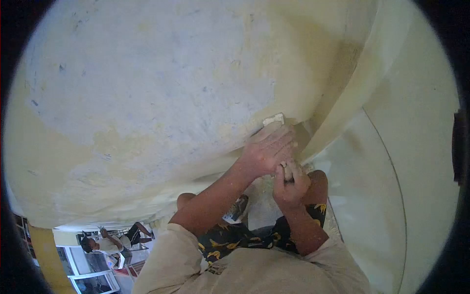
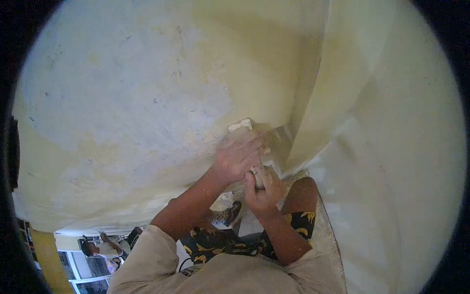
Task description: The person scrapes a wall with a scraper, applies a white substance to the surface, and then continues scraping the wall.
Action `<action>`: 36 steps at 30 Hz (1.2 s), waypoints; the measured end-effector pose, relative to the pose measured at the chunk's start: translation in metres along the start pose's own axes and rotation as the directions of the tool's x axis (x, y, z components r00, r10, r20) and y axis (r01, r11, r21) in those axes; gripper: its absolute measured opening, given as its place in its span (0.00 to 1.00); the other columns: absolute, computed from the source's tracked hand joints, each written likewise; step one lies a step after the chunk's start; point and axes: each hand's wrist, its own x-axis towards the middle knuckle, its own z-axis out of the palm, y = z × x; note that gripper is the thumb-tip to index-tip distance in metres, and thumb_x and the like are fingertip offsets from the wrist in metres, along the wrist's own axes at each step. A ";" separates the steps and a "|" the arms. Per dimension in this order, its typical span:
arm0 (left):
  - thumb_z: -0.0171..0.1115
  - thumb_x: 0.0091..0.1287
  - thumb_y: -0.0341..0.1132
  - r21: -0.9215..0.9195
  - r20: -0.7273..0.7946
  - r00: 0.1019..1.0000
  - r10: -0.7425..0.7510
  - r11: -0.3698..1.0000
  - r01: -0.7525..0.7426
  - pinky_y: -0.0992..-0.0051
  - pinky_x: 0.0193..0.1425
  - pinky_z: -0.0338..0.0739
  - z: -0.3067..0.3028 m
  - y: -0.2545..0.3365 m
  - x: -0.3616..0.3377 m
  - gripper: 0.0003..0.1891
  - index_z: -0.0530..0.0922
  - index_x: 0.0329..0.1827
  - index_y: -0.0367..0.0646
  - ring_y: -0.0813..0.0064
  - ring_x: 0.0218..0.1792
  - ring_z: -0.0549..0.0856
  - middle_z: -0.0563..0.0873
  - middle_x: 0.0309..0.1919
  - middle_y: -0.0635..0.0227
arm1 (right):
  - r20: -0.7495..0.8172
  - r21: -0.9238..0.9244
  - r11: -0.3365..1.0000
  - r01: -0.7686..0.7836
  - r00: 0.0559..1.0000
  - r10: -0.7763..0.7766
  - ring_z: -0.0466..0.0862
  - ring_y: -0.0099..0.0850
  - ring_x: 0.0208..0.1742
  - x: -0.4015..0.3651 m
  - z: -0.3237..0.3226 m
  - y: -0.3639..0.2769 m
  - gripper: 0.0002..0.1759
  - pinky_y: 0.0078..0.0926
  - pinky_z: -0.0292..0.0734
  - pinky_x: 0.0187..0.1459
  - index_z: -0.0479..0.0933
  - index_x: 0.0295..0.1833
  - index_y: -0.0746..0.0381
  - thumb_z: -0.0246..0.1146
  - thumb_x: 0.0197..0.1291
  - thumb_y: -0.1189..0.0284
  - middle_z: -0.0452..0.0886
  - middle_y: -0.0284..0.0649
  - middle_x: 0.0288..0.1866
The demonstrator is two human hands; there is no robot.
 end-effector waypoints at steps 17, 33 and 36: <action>0.61 0.53 0.35 0.007 0.025 0.999 0.030 1.000 -0.030 0.71 0.49 0.73 -0.009 0.017 0.027 0.11 0.83 0.39 0.48 0.69 0.53 0.82 0.86 0.44 0.69 | -0.012 -0.007 0.999 0.043 0.999 -0.043 0.80 0.43 0.30 0.005 -0.026 -0.008 0.16 0.34 0.75 0.32 0.77 0.48 0.67 0.64 0.51 0.78 0.80 0.49 0.32; 0.61 0.55 0.36 0.046 0.027 0.999 0.029 0.998 -0.030 0.68 0.54 0.73 -0.025 0.026 0.047 0.10 0.83 0.39 0.50 0.70 0.53 0.82 0.86 0.44 0.70 | -0.064 0.032 0.988 0.151 0.987 -0.148 0.81 0.43 0.29 0.018 -0.037 -0.017 0.15 0.34 0.75 0.31 0.77 0.47 0.69 0.64 0.52 0.78 0.80 0.50 0.31; 0.60 0.56 0.36 0.025 0.001 1.000 0.018 1.000 -0.018 0.66 0.56 0.72 -0.026 0.019 0.054 0.11 0.83 0.42 0.51 0.70 0.53 0.82 0.85 0.45 0.70 | -0.067 0.078 0.992 0.097 0.994 -0.092 0.83 0.44 0.36 0.025 -0.038 -0.028 0.16 0.35 0.77 0.39 0.75 0.49 0.70 0.62 0.55 0.77 0.81 0.54 0.37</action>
